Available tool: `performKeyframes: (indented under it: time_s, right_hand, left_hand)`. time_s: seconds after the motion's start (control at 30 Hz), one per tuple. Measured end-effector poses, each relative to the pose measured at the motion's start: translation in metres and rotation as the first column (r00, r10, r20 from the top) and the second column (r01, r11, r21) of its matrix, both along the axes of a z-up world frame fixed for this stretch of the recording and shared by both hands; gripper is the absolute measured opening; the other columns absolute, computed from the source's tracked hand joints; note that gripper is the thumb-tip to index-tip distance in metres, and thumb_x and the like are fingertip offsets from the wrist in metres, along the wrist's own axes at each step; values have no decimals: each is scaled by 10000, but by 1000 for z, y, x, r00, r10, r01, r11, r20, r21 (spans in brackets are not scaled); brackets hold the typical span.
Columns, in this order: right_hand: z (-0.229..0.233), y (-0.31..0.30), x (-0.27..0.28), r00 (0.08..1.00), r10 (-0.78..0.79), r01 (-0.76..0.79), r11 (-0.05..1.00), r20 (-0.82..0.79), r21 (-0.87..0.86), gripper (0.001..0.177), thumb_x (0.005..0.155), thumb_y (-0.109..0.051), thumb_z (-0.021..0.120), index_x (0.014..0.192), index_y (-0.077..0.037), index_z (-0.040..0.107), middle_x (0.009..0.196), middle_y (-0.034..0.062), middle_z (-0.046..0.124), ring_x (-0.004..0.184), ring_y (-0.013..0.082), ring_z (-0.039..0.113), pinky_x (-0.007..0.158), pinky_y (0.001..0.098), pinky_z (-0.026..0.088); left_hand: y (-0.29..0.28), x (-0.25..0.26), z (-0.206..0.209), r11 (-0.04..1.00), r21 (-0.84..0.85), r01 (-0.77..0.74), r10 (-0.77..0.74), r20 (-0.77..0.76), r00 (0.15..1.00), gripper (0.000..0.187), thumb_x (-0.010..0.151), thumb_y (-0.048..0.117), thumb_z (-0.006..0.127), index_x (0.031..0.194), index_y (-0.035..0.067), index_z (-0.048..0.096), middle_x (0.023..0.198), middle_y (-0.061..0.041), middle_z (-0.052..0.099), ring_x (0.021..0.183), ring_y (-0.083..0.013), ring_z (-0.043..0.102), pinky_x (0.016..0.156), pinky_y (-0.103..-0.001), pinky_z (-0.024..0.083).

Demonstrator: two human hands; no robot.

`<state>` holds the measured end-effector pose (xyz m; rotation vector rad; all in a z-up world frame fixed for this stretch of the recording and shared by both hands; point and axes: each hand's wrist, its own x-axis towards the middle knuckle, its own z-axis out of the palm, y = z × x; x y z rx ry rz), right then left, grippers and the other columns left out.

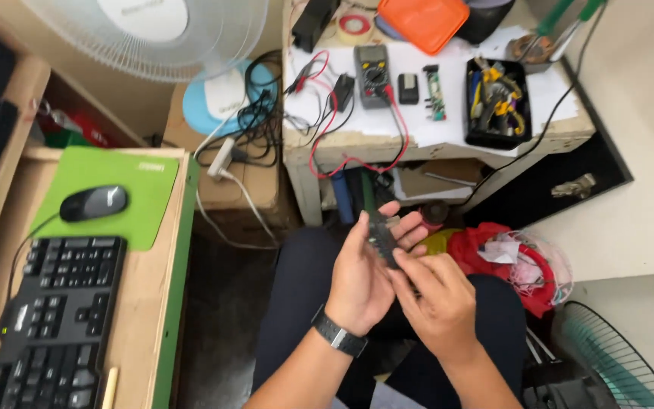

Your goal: The person opens a black electronic device using a screwdriver, removes the casing, and inspects the internal circuit board. They then connect multimeter probes to the board to test it.

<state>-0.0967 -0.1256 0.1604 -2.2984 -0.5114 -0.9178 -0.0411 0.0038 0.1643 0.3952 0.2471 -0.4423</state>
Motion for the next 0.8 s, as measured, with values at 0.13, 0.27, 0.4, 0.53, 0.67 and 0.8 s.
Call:
performKeyframes:
  time_s: [0.13,0.27,0.4,0.53,0.67,0.8]
  right_hand:
    - [0,-9,0,998,54,-54,998,-37,-11,305,1006,-51,914,1298,-16,834,1129,166,767,1039,297,774,953,403,638]
    - [-1,-12,-5,993,50,-52,998,-106,-20,338,1023,-59,894,1354,-53,828,1183,142,767,994,247,748,886,365,633]
    - [-5,-9,-6,997,40,-39,999,-65,24,282,1032,-33,854,1312,1,832,1197,161,794,1042,277,802,952,387,676]
    - [-17,-4,-10,994,-73,84,986,-85,143,298,982,1,876,1276,-11,831,1213,183,830,1109,283,850,971,354,702]
    - [-14,-3,-11,969,-94,166,933,-226,320,266,1007,-67,867,1268,-27,845,1058,101,833,794,122,724,723,259,589]
    - [-19,-9,-13,921,-96,264,866,-377,424,260,1028,-139,838,1272,-52,862,1050,51,880,821,85,758,758,249,625]
  left_hand:
    - [-1,-1,-16,997,-79,-2,-4,-70,998,552,1203,516,509,1438,49,687,1403,-295,783,1263,-403,773,1144,-493,613]
    - [-2,-2,-21,994,-107,36,-38,-19,999,662,1216,554,441,1435,-3,726,1497,-324,745,1430,-464,711,1274,-537,544]
    - [-3,-2,-25,994,-104,45,-42,33,999,600,1218,486,480,1398,-19,749,1509,-320,746,1460,-463,702,1309,-536,519]
    - [-2,-1,-22,995,-73,67,-69,-19,997,611,1189,478,502,1496,-18,682,1532,-293,735,1497,-439,680,1252,-512,535]
    - [0,-3,-24,990,-104,93,-89,45,995,447,1200,447,540,1317,70,749,1539,-286,749,1495,-422,695,1217,-482,557]
    - [1,-3,-26,992,-67,107,-107,6,994,501,1173,342,537,1475,-20,709,1502,-294,758,1416,-420,725,1137,-468,595]
